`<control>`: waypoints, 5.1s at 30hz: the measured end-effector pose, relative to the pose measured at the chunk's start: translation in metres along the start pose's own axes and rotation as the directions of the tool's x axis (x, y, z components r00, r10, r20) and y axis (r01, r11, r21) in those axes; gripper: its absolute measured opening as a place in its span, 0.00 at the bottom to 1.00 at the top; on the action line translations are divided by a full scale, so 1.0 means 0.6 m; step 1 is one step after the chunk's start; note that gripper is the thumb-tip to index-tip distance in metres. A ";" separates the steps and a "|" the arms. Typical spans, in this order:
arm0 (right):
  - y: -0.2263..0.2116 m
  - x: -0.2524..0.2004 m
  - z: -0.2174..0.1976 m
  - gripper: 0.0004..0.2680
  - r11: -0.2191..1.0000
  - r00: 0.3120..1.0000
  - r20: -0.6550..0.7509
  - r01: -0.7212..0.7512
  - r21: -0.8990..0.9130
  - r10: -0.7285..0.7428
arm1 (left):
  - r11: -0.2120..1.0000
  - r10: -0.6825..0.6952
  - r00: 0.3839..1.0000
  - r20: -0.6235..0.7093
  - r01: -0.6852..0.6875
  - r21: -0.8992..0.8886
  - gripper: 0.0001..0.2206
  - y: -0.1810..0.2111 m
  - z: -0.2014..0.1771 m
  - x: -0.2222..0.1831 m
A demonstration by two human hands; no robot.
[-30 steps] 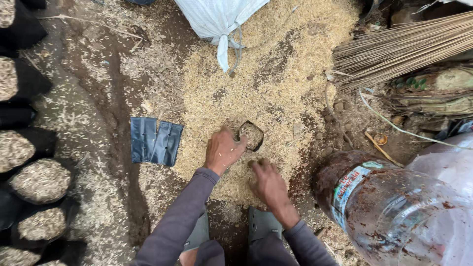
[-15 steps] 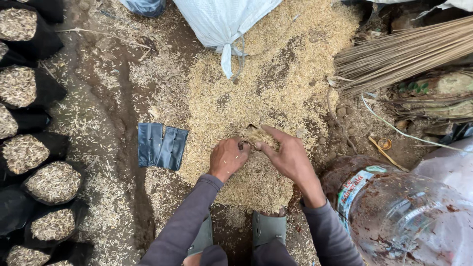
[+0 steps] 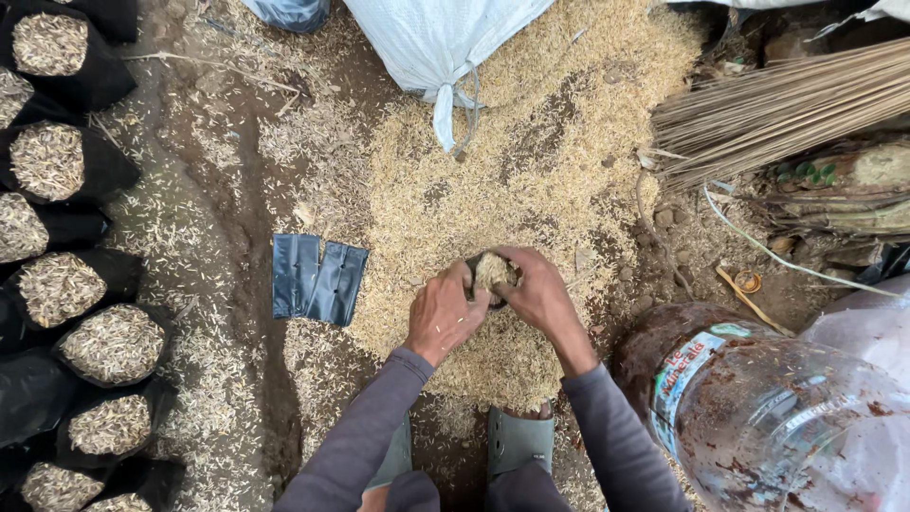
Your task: The person repeatedly scoops sawdust from a pile on the ground into small black plastic bags, then places the filled bags into a larger black bag. The process is repeated multiple times.
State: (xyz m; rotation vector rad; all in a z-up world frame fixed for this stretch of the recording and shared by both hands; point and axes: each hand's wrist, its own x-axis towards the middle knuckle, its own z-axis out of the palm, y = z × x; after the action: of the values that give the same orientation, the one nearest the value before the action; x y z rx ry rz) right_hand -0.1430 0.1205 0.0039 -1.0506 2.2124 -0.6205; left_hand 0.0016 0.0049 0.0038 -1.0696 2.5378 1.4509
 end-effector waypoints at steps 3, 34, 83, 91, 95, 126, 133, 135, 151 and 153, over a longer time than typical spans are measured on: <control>0.015 -0.020 0.001 0.22 0.991 0.995 -0.024 0.099 0.091 -0.097 | 0.969 -0.224 0.969 0.105 0.232 -0.080 0.24 0.019 -0.011 0.006; -0.051 -0.076 -0.020 0.18 0.893 0.988 0.096 -0.152 0.423 0.123 | 0.977 -0.157 0.987 -0.031 0.150 -0.151 0.22 -0.084 -0.429 -0.160; -0.042 -0.093 0.046 0.09 0.915 0.968 0.177 -0.231 0.330 0.180 | 0.974 -0.119 0.852 -0.509 0.199 0.106 0.19 -0.225 -0.135 -0.090; -0.125 -0.070 0.070 0.15 0.827 0.966 0.252 -0.191 0.529 0.062 | 0.953 -0.221 0.836 -0.502 0.076 -0.293 0.11 -0.203 -0.146 -0.113; -0.158 -0.054 0.084 0.20 0.720 0.961 0.245 -0.079 0.689 -0.130 | 0.906 -0.158 0.899 -0.409 -0.033 -0.423 0.10 -0.148 -0.125 -0.138; -0.113 -0.066 0.107 0.03 0.439 0.978 0.206 -0.166 0.883 -0.044 | 0.684 -0.098 0.991 -0.086 0.004 -0.730 0.21 -0.108 -0.061 -0.132; -0.066 -0.059 0.110 0.04 0.286 0.984 -0.070 0.022 0.958 0.162 | 0.722 -0.285 0.929 -0.235 0.046 -0.690 0.20 -0.122 -0.070 -0.128; -0.054 -0.059 0.104 0.04 0.650 0.963 -0.219 0.065 0.757 0.159 | 0.744 -0.285 0.916 -0.282 0.026 -0.667 0.20 -0.119 -0.073 -0.132; -0.175 -0.079 0.080 0.06 0.952 0.951 -0.217 0.258 0.163 -0.220 | 0.345 -0.295 0.955 -0.040 0.067 -0.936 0.20 -0.073 -0.028 -0.126; -0.156 -0.073 0.090 0.04 0.907 0.991 -0.121 0.106 0.408 -0.062 | 0.482 -0.302 0.952 -0.048 0.109 -0.870 0.21 -0.074 -0.030 -0.124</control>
State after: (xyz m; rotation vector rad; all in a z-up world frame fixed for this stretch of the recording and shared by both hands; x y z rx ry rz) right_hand -0.0352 0.0934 0.0387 -0.9070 2.0006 -1.1502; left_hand 0.0892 0.0170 0.0061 -1.5834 1.5215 2.7330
